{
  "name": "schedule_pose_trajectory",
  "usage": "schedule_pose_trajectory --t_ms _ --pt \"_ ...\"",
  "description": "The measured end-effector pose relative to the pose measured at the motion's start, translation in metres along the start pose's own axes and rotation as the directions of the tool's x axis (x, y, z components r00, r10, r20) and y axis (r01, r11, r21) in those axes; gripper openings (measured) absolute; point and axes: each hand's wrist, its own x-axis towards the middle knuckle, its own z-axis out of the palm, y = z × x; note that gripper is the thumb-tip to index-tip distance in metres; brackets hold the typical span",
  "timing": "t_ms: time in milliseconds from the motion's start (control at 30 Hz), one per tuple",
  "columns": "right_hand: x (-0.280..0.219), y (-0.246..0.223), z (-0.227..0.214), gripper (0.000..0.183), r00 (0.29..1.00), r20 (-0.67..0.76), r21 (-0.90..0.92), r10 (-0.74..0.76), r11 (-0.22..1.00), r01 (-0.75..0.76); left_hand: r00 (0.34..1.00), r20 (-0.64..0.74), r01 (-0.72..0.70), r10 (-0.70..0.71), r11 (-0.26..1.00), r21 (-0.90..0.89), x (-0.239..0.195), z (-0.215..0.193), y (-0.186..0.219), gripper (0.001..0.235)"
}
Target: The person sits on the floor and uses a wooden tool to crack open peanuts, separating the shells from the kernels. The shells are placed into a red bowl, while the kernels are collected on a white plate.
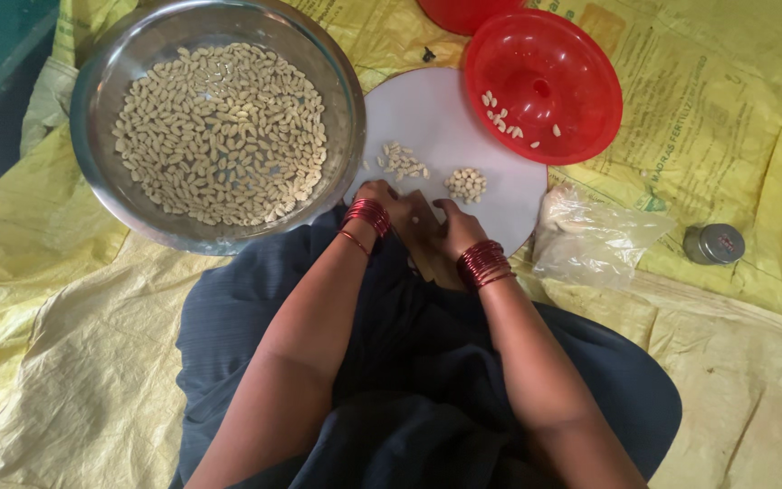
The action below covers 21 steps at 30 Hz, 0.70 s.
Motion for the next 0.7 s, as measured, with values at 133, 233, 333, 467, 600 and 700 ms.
schedule_pose_trajectory --t_ms 133,233,333,467,600,700 --pt "0.005 0.013 0.004 0.085 1.0 0.008 0.012 -0.017 1.0 0.017 0.998 -0.048 0.034 -0.031 0.997 0.07 -0.001 0.018 -0.002 0.064" --pt "0.009 0.018 0.008 0.09 1.0 0.016 0.018 -0.001 1.0 0.001 0.995 -0.101 0.031 -0.017 0.99 0.135 -0.002 0.029 -0.002 0.075" --pt "0.01 0.021 0.008 0.094 1.0 0.023 0.038 0.012 0.999 -0.013 0.991 -0.129 0.063 -0.04 0.982 0.177 -0.007 0.034 0.003 0.083" --pt "0.012 0.022 0.008 0.098 0.999 0.033 0.03 0.023 0.999 -0.024 0.987 -0.131 0.113 -0.091 0.979 0.172 -0.014 0.033 0.007 0.076" --pt "0.014 0.021 0.008 0.101 0.998 0.049 0.011 0.032 0.999 -0.032 0.983 -0.168 0.104 -0.07 0.973 0.204 -0.009 0.028 0.007 0.056" --pt "0.014 0.02 0.007 0.1 0.998 0.049 0.025 0.039 0.999 -0.041 0.988 -0.137 0.104 -0.071 0.961 0.257 -0.001 0.023 0.008 0.063"
